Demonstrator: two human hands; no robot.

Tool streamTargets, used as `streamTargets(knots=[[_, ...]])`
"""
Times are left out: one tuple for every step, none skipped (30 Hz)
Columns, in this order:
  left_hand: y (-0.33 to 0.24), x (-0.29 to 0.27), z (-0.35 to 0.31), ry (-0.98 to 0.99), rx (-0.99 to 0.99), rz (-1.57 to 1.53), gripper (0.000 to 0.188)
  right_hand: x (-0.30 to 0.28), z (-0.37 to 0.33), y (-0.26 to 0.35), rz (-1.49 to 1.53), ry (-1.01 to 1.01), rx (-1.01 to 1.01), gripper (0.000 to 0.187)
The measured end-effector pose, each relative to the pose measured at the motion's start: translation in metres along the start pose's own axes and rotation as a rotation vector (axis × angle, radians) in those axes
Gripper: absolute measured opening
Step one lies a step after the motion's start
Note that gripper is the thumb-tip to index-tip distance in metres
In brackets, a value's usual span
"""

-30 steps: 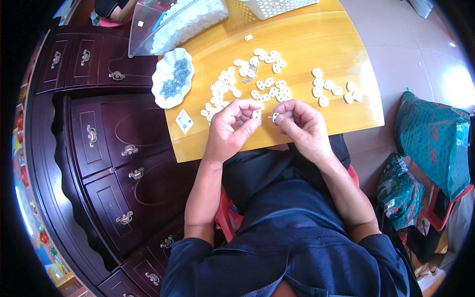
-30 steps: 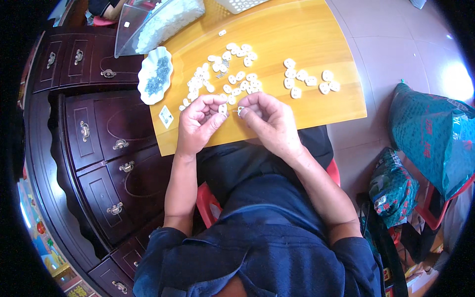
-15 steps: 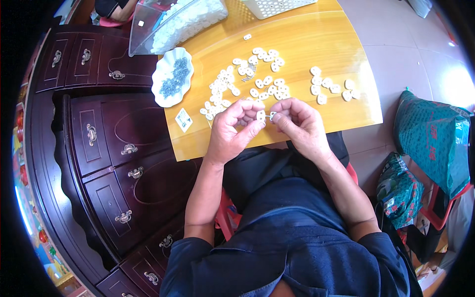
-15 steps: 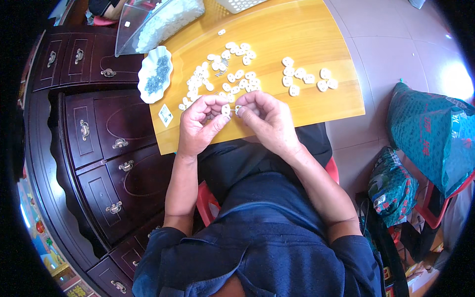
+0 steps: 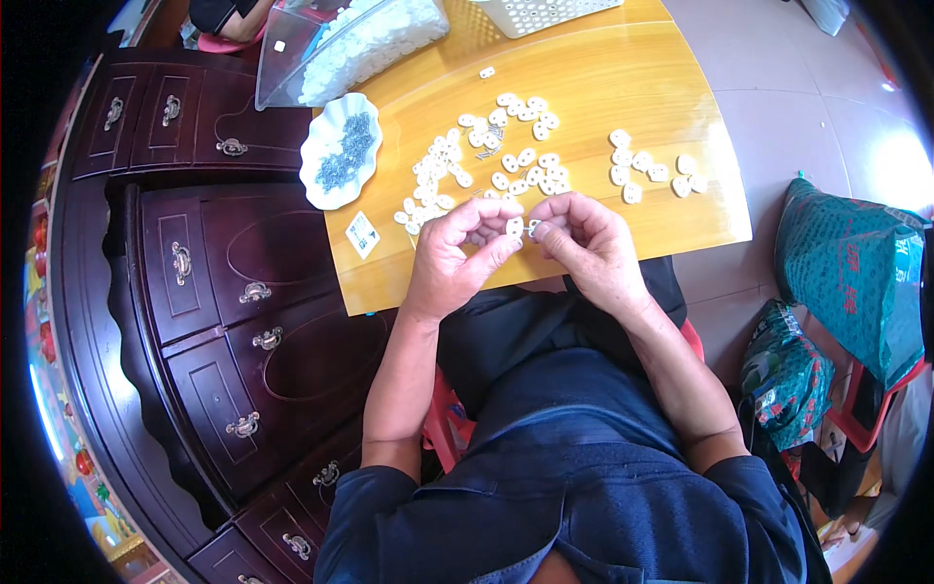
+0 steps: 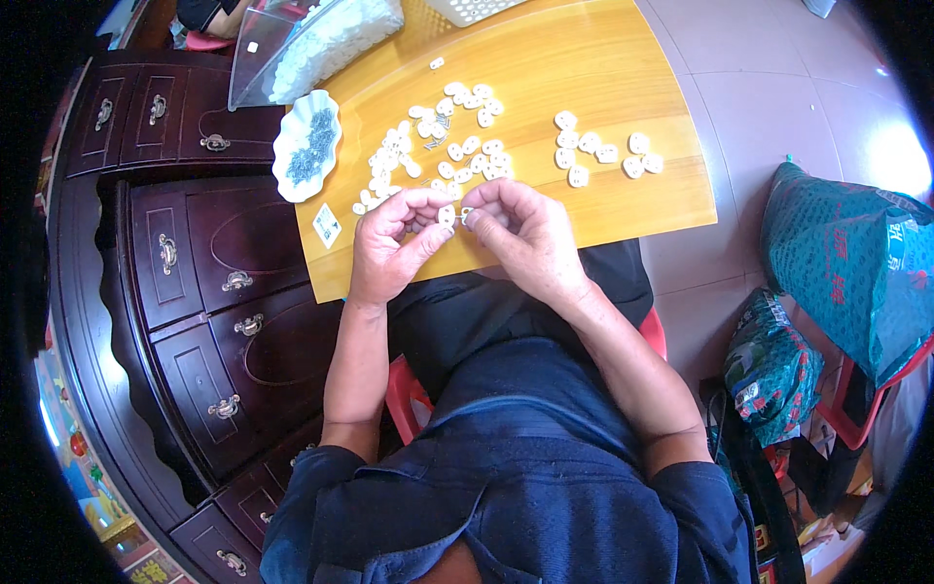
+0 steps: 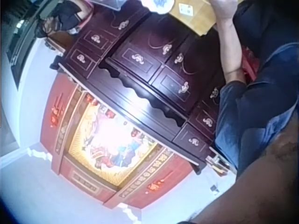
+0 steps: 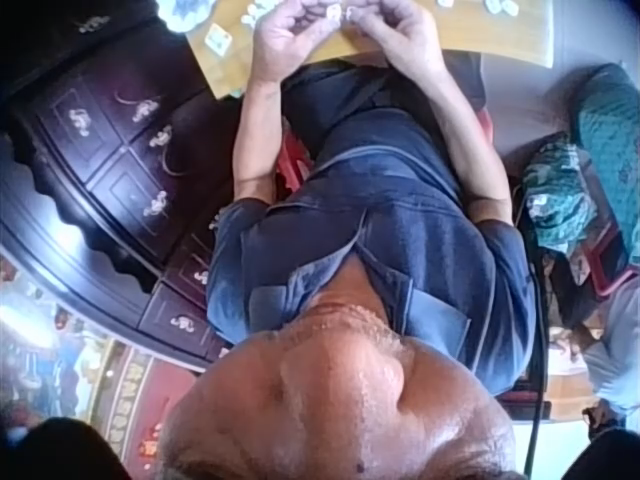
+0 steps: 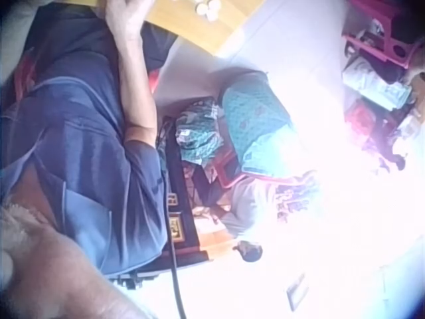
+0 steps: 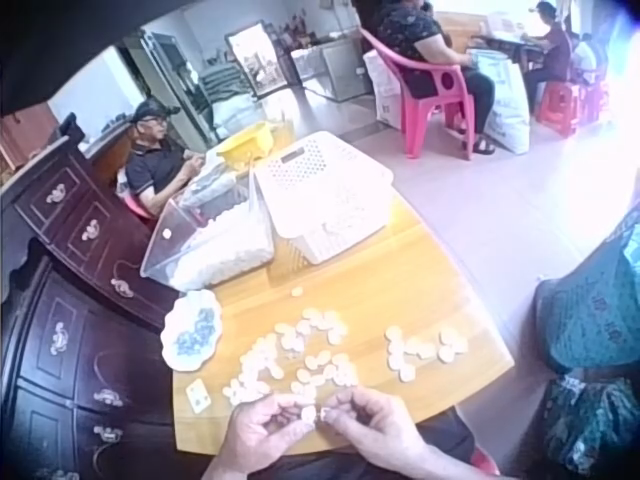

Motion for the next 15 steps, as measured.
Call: streamTargets(knots=[[0.000,0.001,0.000,0.000,0.000,0.000,0.026,0.001,0.000,0.001,-0.007,0.003,0.006,0.014],[-0.001,0.001,0.000,-0.025,0.017,-0.011,0.026,0.001,0.000,0.001,-0.014,0.006,0.012,0.014],[-0.003,0.000,0.000,-0.050,0.033,-0.022,0.025,0.001,0.000,0.000,-0.014,0.006,0.012,0.014],[-0.003,0.000,0.000,-0.050,0.034,-0.023,0.025,0.001,0.000,0.000,-0.025,0.010,0.008,0.014],[-0.004,0.000,0.000,-0.034,0.016,-0.014,0.026,0.001,0.000,0.000,-0.036,0.014,0.003,0.014],[-0.003,0.001,0.000,-0.018,-0.001,-0.005,0.027,0.000,0.000,0.001,-0.036,0.014,0.003,0.014],[-0.005,0.001,0.000,-0.019,-0.001,-0.005,0.027,0.001,0.000,0.001,-0.037,0.017,0.006,0.014],[-0.006,0.001,0.000,-0.019,0.003,0.003,0.026,0.001,0.000,0.001,-0.038,0.021,0.009,0.014],[-0.007,0.001,0.001,-0.019,0.007,0.012,0.025,0.001,0.000,0.002,-0.038,0.021,0.009,0.014],[-0.008,0.001,0.001,-0.019,0.007,0.012,0.025,0.002,0.000,0.002,-0.022,0.034,0.018,0.014],[-0.009,0.002,0.002,-0.007,0.019,0.021,0.024,0.003,0.000,0.001,-0.005,0.047,0.027,0.014],[-0.010,0.003,0.003,0.004,0.031,0.031,0.023,0.003,0.000,0.001,-0.005,0.047,0.027,0.014],[-0.011,0.003,0.004,0.005,0.032,0.030,0.023,0.003,0.000,0.000,0.019,0.050,0.036,0.015],[-0.013,0.004,0.004,0.007,0.040,0.045,0.023,0.003,-0.001,-0.001,0.043,0.052,0.045,0.015],[-0.014,0.006,0.005,0.010,0.048,0.059,0.023,0.002,-0.001,-0.001,0.043,0.051,0.045,0.015]])
Point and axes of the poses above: each hand's wrist, its own z-axis towards the middle knuckle, its own x-axis out of the palm, y = z × x, the point moved 8 cm from there along z, towards the middle knuckle, and after that the axes turned 12 degrees about -z, right-handed, at the moved point
